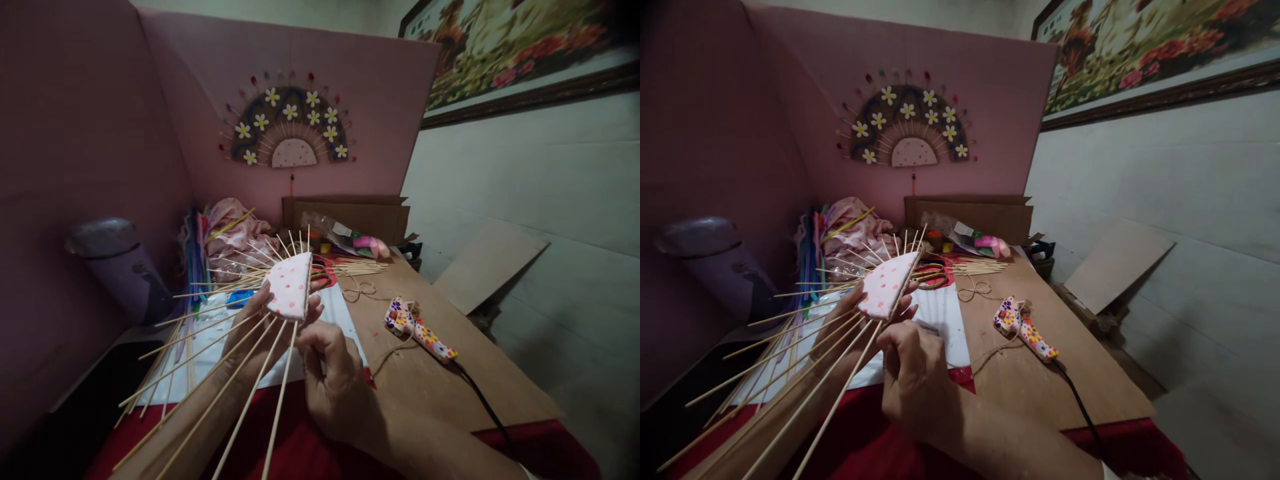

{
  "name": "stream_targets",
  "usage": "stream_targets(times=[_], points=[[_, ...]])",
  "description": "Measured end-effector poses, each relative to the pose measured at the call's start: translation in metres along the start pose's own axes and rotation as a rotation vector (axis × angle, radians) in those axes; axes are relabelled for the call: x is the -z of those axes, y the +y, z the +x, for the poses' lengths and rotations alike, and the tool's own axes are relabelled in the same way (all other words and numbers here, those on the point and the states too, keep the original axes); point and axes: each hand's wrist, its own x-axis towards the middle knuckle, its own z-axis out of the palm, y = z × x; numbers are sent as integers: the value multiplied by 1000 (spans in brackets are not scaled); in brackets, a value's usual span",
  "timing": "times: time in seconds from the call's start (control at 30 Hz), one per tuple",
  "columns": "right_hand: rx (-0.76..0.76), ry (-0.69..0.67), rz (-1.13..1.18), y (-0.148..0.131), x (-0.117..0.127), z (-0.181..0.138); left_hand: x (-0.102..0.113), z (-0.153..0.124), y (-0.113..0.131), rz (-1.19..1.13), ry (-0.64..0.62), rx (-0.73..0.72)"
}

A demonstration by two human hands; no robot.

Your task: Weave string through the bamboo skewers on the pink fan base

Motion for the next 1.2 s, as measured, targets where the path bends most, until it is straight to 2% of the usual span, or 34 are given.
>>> stream_targets(times=[0.17,0.33,0.5,0.77,0.93,1.2], points=[[66,22,72,2,-1,-2,-5,-3,2,10,96,-52],[-81,7,110,7,-5,-1,-4,-2,5,-10,115,-22],[-144,7,247,6,-6,7,1,-2,8,-10,104,-85],[-291,-79,228,4,-4,7,-5,-3,10,-6,165,-124],[-261,-87,155,5,-4,6,-7,-2,10,22,206,-130],[-262,-3,204,6,-9,3,0,-2,6,65,175,-176]])
